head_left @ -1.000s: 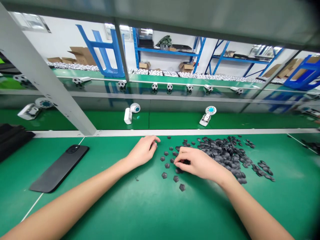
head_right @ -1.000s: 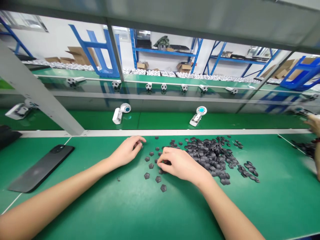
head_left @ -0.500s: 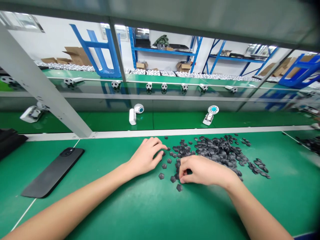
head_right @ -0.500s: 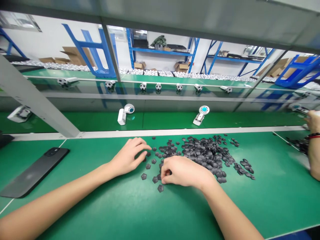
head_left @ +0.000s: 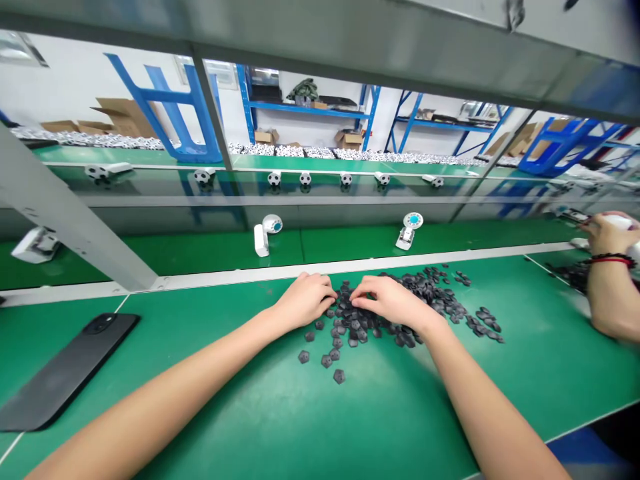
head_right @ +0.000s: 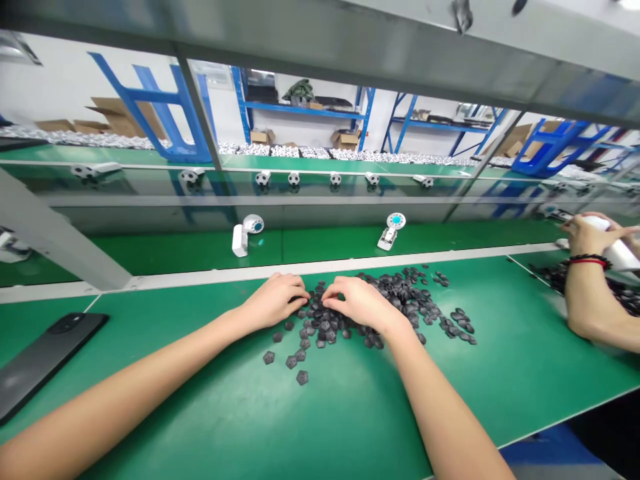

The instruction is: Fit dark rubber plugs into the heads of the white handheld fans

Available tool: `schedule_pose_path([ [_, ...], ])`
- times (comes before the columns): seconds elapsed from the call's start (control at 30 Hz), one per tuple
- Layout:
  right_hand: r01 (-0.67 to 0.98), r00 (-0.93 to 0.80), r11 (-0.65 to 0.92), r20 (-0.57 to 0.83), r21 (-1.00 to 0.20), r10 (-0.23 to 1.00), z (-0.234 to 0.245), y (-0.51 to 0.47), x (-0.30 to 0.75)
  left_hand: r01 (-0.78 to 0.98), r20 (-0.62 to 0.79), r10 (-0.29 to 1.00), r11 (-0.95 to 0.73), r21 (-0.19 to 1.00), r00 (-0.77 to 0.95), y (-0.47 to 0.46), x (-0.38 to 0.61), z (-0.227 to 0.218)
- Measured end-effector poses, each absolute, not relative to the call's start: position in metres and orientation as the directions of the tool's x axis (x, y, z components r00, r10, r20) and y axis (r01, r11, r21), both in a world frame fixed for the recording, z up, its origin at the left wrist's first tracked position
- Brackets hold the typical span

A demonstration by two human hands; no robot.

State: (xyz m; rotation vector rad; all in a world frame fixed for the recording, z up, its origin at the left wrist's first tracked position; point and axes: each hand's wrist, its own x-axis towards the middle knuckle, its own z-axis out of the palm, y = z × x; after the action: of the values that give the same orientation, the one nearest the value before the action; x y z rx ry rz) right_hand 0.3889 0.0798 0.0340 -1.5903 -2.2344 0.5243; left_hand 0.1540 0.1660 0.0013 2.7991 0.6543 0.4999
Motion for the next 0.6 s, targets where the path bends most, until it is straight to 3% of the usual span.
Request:
schedule_pose_path([
  [0.3,0.795,-0.402,0.361,0.022,-0.487,0.915,0.032,0.074,0.379,0.377,0.299,0.467,-0.872,0.313,0.832,0.175,0.143,-0.003],
  [0.47,0.793,-0.401,0.371,0.043,-0.484,0.915,0.030,0.075,0.378,0.438,0.329,0.517,-0.852,0.287,0.791,0.174,0.142,0.000],
  [0.6,0.802,-0.382,0.382,0.097,-0.459,0.919,0.030,0.077,0.373,0.407,0.334,0.483,-0.871,0.274,0.809,0.165,0.146,0.006],
])
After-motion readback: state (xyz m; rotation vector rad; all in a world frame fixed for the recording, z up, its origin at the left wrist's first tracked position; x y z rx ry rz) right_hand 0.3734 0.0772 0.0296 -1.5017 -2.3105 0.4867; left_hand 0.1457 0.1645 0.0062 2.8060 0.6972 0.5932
